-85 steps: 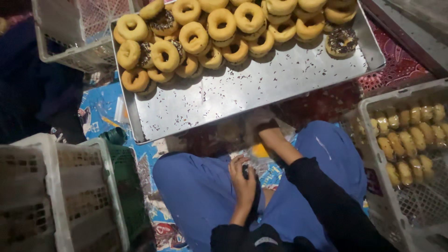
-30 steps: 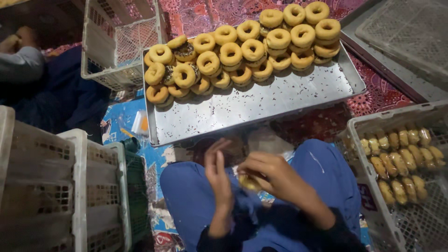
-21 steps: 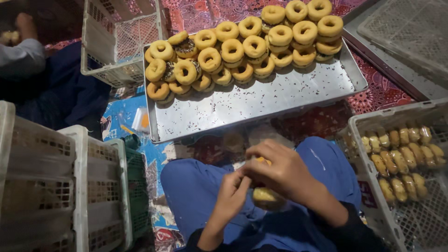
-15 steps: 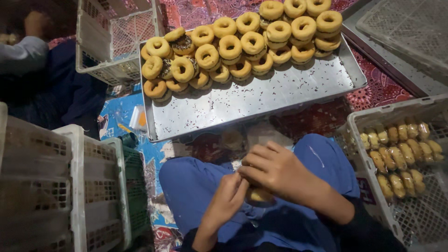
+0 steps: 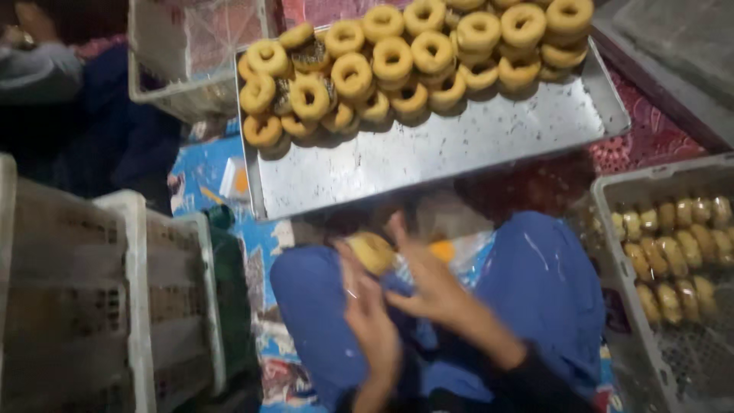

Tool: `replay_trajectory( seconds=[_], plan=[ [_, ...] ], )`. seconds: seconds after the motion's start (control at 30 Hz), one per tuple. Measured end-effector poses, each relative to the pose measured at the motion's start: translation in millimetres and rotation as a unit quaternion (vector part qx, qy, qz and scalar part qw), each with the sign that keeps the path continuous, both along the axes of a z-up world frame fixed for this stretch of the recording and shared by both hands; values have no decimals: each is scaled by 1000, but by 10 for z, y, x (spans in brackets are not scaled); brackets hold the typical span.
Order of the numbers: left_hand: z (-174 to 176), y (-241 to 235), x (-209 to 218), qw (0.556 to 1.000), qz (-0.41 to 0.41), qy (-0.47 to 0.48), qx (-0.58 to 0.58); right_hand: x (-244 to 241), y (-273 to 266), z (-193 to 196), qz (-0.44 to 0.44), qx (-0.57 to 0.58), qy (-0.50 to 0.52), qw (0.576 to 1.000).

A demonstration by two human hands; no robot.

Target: The person sits on the floor and repeatedly picks doughnuts from a metal tray, places them into small plastic bags, and sets the filled bags into a nearby crate. The doughnuts include plain and chocolate-sprinkled varieties.

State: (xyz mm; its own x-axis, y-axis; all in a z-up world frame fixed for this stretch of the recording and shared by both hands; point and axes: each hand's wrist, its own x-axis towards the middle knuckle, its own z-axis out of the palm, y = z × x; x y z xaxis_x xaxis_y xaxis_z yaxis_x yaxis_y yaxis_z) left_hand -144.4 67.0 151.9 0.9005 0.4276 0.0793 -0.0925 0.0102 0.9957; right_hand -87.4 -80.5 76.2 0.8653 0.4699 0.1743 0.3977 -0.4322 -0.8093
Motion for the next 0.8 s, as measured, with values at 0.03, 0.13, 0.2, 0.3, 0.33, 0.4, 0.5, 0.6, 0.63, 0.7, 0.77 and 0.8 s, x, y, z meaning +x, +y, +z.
replay_trajectory(
  seconds=[0.03,0.13,0.2,0.3,0.33,0.4,0.5,0.6,0.63,0.7,0.77,0.8],
  plan=[
    [46,-28,-11,998,-20,-44,38,-68,174,-26,-45,22,78,996],
    [43,91,-32,995,-59,-55,51,-39,424,-10,-108,163,185,963],
    [-116,389,110,991,-69,87,-79,-99,451,71,-34,201,251,946],
    [-402,596,262,975,-188,108,-37,-192,438,153,13,250,290,924],
    [-455,592,260,981,-157,108,-41,-199,442,153,19,267,292,918],
    [-517,595,263,988,-97,114,-46,-240,501,76,-36,231,235,943],
    [-540,601,282,976,-14,196,89,-155,585,-128,-168,234,198,937],
    [-609,747,363,969,62,169,168,5,714,-351,-247,246,204,915],
    [-656,813,375,968,83,122,201,51,782,-431,-262,248,206,910],
    [-772,917,299,956,120,29,265,17,922,-610,-271,296,253,880],
    [-908,1004,95,944,108,104,294,-159,1024,-832,-274,284,358,846],
    [-977,1034,-44,935,102,140,308,-290,1056,-961,-269,247,437,822]
  ],
)
